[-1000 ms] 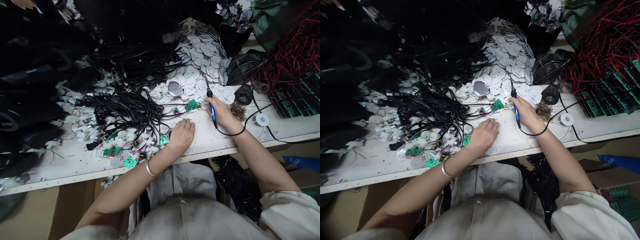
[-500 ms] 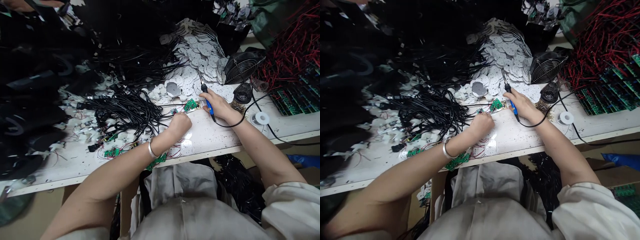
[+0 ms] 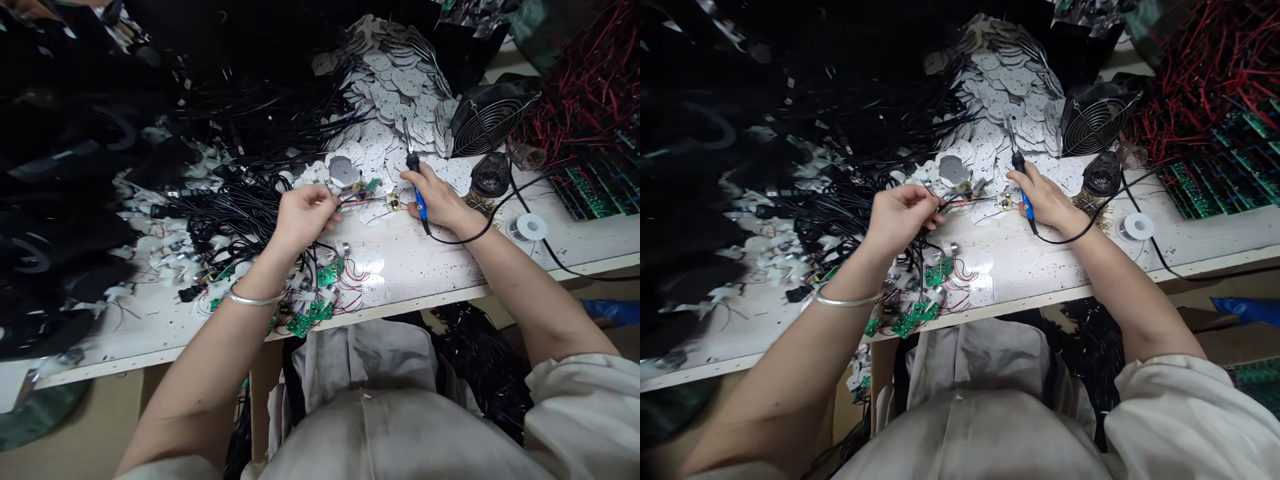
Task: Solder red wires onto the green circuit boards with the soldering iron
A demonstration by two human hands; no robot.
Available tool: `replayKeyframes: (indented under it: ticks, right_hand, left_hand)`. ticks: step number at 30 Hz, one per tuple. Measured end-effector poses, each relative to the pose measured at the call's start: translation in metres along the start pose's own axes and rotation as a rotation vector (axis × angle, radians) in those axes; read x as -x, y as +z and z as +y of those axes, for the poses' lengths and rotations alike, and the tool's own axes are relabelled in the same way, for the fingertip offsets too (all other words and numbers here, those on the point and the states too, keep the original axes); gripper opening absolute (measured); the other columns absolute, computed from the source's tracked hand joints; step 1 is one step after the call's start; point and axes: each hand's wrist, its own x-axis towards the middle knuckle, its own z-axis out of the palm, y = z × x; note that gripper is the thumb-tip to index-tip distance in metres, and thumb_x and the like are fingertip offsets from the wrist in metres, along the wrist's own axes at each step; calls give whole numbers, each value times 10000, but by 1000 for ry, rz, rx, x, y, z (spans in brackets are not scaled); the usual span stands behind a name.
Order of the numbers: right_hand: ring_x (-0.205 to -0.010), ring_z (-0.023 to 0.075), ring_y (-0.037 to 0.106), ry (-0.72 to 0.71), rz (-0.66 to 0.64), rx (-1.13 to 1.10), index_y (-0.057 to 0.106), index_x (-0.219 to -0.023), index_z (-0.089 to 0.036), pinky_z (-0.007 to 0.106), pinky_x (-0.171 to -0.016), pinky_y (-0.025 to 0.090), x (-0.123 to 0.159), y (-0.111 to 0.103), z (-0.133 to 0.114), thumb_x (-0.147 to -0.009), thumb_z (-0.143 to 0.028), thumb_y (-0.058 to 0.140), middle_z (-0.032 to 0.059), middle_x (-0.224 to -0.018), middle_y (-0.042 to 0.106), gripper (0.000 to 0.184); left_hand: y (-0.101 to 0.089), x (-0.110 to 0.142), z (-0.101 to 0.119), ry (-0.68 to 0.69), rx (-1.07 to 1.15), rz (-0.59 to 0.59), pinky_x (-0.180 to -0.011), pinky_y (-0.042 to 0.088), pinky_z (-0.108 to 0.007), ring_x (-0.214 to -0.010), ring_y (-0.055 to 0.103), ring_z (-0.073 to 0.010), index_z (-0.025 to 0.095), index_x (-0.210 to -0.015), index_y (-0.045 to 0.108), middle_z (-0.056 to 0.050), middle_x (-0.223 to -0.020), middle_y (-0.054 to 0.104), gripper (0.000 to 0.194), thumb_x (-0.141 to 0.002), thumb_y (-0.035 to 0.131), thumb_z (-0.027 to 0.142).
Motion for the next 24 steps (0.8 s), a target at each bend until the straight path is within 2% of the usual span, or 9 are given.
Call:
replayKeyframes:
  ticks: [2, 5, 8, 10, 12, 16, 19, 21, 24]
  right_hand:
    - [-988, 302, 624, 25, 9, -24, 359, -1383, -232, 476, -787, 581, 1, -1, 2, -760, -236, 587, 152, -1359, 428, 664]
    - [-1010, 328, 622, 50, 32, -77, 341, -1394, -210, 509, -791, 578, 4, 1, 7, -765, -302, 601, 157, -1311, 429, 686]
    - [-1048, 340, 618, 59, 82, -136, 329, -1394, -207, 523, -829, 567, 8, 4, 10, -784, -385, 616, 157, -1298, 426, 697]
    - [-1053, 321, 624, 75, 138, -188, 331, -1384, -227, 507, -864, 561, 12, 3, 9, -796, -423, 625, 144, -1307, 424, 686]
    - [-1043, 295, 633, 98, 198, -238, 320, -1384, -246, 482, -885, 561, 20, -3, 2, -800, -423, 630, 130, -1309, 423, 685]
    - [-1059, 289, 616, 111, 240, -256, 302, -1394, -258, 480, -899, 567, 45, -17, -34, -801, -365, 633, 121, -1265, 456, 687]
    - [-1113, 319, 578, 59, 199, -243, 344, -1363, -261, 501, -882, 582, 64, -16, -70, -813, -329, 627, 138, -1272, 457, 623]
    - [-1180, 337, 545, 18, 194, -244, 347, -1363, -249, 497, -885, 591, 73, -8, -90, -837, -308, 606, 156, -1291, 440, 589]
    - [-1217, 339, 529, -46, 246, -238, 318, -1388, -221, 471, -885, 602, 79, 10, -110, -864, -278, 579, 176, -1294, 430, 588]
  left_hand:
    - [-4, -2, 3, -86, 183, 3, -479, 505, -184, -557, 655, -107, 132, -761, 627, -57, -763, 712, 133, -794, 619, 260]
    - [-3, -6, 2, -103, 237, 8, -500, 526, -181, -546, 646, -94, 129, -770, 615, -63, -774, 711, 130, -804, 617, 255]
    - [2, -14, -3, -115, 100, 43, -514, 520, -199, -532, 623, -98, 143, -765, 588, -27, -685, 666, 76, -817, 569, 195]
    - [4, -18, -4, -100, -30, -5, -533, 509, -218, -539, 608, -110, 143, -766, 594, -8, -631, 629, 70, -812, 555, 177]
    - [4, -17, -2, -24, -178, -71, -606, 518, -249, -607, 615, -127, 132, -802, 630, -22, -674, 649, 99, -818, 571, 211]
    - [8, -1, 8, 145, -668, -128, -819, 521, -349, -891, 636, -217, 142, -1052, 673, -91, -965, 714, 304, -797, 671, 307]
    - [18, 11, 9, 202, -1004, -204, -875, 498, -416, -1016, 627, -297, 140, -1118, 662, -157, -1048, 705, 319, -834, 623, 281]
    - [23, 12, 5, 228, -1097, -271, -874, 491, -430, -1008, 639, -313, 125, -1117, 663, -178, -1039, 704, 296, -864, 548, 230]
    - [25, 4, -2, 258, -1111, -351, -846, 493, -395, -995, 656, -293, 134, -1193, 642, -165, -1075, 706, 369, -861, 482, 152]
